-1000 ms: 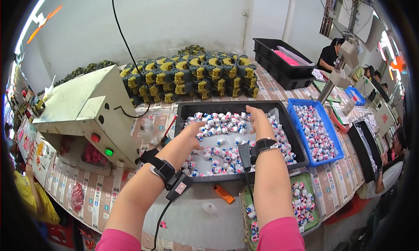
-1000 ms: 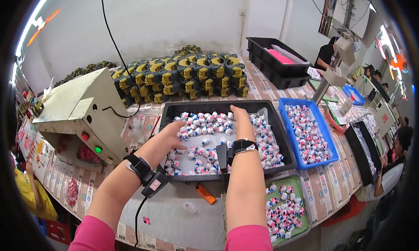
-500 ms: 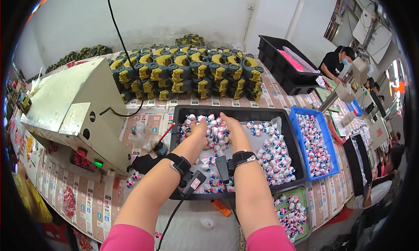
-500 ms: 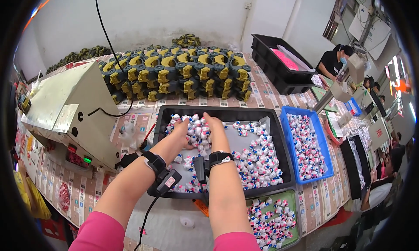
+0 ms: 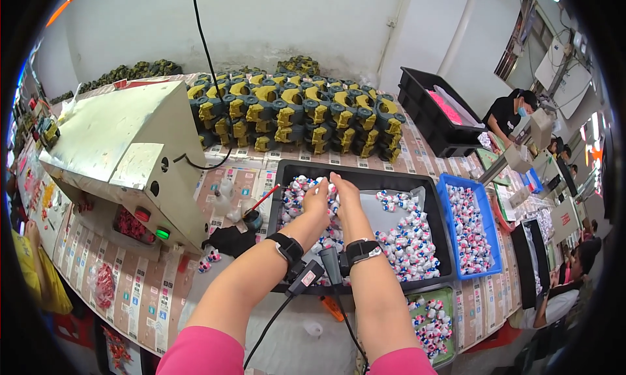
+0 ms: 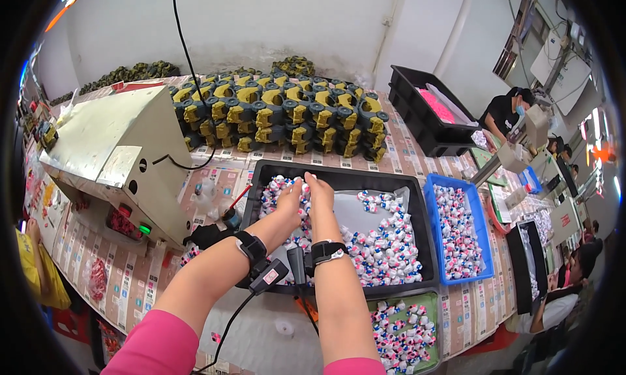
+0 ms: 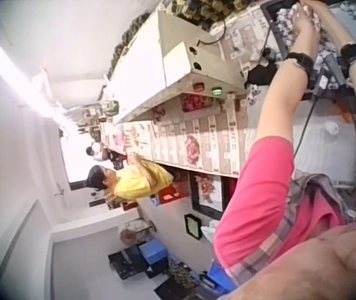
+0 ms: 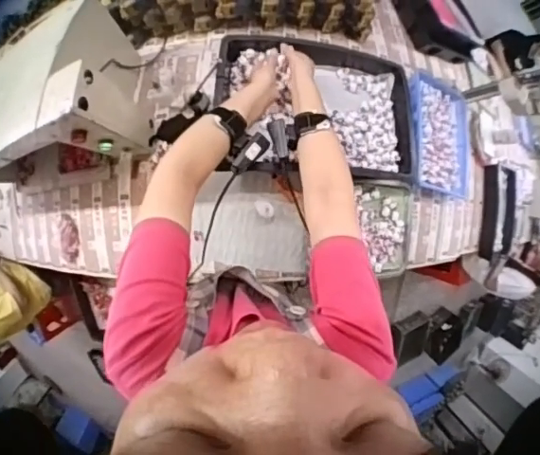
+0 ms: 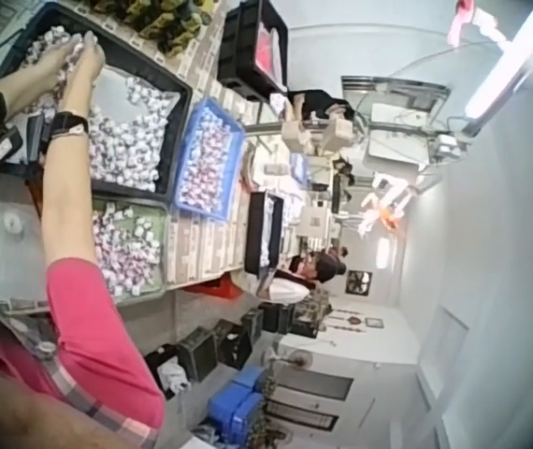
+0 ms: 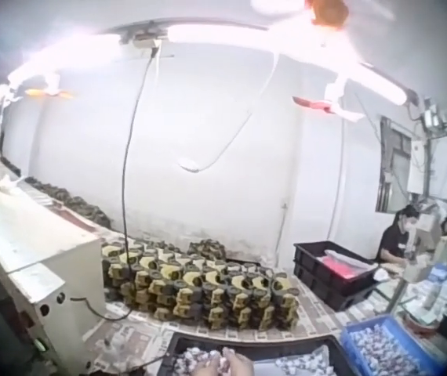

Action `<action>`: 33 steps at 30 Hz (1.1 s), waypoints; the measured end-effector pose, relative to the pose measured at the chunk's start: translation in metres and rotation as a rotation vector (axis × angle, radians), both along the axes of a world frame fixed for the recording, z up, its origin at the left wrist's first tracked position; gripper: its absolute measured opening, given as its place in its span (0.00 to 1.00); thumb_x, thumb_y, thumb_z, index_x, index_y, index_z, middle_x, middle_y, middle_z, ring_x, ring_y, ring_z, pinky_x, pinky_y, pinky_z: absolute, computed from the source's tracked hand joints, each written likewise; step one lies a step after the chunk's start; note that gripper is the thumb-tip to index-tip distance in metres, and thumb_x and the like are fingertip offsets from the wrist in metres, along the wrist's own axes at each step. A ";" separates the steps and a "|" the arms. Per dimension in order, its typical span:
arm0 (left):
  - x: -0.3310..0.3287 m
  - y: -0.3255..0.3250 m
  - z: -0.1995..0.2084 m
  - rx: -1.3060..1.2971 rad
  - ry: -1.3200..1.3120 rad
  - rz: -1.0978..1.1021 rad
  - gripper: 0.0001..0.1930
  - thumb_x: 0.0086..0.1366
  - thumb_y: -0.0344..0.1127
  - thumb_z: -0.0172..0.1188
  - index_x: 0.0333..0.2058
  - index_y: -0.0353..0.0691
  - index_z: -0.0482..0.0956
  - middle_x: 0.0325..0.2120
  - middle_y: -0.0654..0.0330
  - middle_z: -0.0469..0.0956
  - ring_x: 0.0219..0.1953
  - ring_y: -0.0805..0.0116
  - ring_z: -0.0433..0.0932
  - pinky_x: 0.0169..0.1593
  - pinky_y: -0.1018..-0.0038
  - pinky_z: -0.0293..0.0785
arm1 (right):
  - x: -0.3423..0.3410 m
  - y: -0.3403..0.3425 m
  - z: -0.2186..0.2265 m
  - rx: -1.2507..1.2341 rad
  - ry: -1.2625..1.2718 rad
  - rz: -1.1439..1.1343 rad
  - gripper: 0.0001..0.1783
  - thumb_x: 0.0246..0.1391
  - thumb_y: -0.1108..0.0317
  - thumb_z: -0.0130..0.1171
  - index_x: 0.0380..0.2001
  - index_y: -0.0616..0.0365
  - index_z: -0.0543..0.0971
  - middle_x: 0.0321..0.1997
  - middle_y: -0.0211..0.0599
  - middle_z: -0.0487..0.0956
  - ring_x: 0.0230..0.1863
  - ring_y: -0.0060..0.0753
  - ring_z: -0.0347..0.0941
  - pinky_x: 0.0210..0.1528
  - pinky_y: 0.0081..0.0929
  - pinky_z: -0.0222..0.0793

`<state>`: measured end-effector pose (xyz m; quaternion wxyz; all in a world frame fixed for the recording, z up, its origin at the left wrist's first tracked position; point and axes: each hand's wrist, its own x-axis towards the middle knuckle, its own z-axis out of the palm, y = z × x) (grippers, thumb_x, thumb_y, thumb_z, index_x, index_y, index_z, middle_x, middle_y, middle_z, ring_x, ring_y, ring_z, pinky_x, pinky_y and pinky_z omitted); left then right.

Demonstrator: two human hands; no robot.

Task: Apply glue to small pink components and attach them to toy heads.

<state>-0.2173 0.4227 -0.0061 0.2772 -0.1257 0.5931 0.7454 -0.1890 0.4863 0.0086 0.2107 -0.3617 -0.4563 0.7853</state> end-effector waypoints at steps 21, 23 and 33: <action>0.086 -0.230 0.190 0.722 0.594 0.058 0.19 0.58 0.44 0.56 0.41 0.35 0.70 0.34 0.63 0.69 0.35 0.79 0.68 0.37 0.82 0.66 | 0.076 -0.245 0.191 0.717 0.529 -0.279 0.20 0.42 0.59 0.63 0.32 0.65 0.76 0.33 0.38 0.71 0.33 0.28 0.67 0.38 0.23 0.63; 0.086 -0.275 0.153 0.581 0.557 0.164 0.19 0.59 0.44 0.54 0.43 0.37 0.68 0.36 0.63 0.70 0.36 0.77 0.69 0.35 0.82 0.68 | 0.071 -0.287 0.150 0.742 0.482 -0.219 0.19 0.40 0.60 0.64 0.32 0.64 0.76 0.30 0.39 0.72 0.32 0.33 0.67 0.37 0.26 0.63; 0.099 -0.389 -0.017 -0.033 0.457 0.282 0.18 0.58 0.46 0.54 0.38 0.35 0.73 0.43 0.53 0.64 0.43 0.61 0.67 0.46 0.72 0.64 | 0.081 -0.405 -0.027 0.558 0.020 -0.133 0.19 0.46 0.59 0.59 0.34 0.66 0.75 0.36 0.37 0.71 0.36 0.26 0.67 0.36 0.22 0.64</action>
